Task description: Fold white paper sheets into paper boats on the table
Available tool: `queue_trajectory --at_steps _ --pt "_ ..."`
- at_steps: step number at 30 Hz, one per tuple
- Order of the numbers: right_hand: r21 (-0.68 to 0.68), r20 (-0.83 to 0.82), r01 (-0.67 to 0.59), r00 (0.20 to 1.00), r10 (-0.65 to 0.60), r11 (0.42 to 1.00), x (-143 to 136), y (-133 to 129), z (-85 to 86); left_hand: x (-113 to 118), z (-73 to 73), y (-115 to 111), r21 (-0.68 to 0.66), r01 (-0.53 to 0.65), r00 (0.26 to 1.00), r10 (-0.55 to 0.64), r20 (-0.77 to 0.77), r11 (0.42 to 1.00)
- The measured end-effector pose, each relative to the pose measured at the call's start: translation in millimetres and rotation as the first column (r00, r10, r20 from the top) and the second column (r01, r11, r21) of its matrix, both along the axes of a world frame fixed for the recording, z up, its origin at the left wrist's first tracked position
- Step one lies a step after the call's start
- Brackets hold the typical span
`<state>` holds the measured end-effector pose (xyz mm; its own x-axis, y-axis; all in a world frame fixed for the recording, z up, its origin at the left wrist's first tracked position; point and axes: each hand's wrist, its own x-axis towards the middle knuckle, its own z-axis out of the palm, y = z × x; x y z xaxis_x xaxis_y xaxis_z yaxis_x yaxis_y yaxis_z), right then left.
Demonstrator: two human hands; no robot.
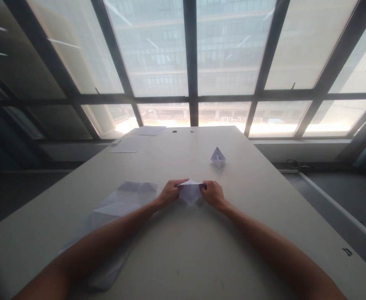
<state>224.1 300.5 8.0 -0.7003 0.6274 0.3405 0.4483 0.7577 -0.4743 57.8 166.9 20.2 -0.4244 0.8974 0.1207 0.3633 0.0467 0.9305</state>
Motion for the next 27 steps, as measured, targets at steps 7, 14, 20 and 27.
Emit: queue_trajectory --at_steps 7,14,20,27 --pt "0.116 0.000 -0.085 0.996 0.085 0.990 5 1 4.1 -5 -3.6 -1 0.078 0.043 0.985 -0.030 -0.167 0.996" --pt "0.195 0.018 -0.064 0.998 0.062 0.979 5 -2 4.9 -1 -2.7 -4 0.163 0.242 0.910 -0.165 -0.381 0.956" --pt "0.248 0.069 -0.009 0.998 -0.009 0.969 5 -3 5.0 -1 -4.7 -8 0.154 0.192 0.865 -0.093 -0.493 0.969" --pt "0.283 -0.013 -0.049 0.998 0.055 0.958 11 -3 7.2 0 0.5 -11 0.122 0.070 0.825 0.011 -0.566 0.990"
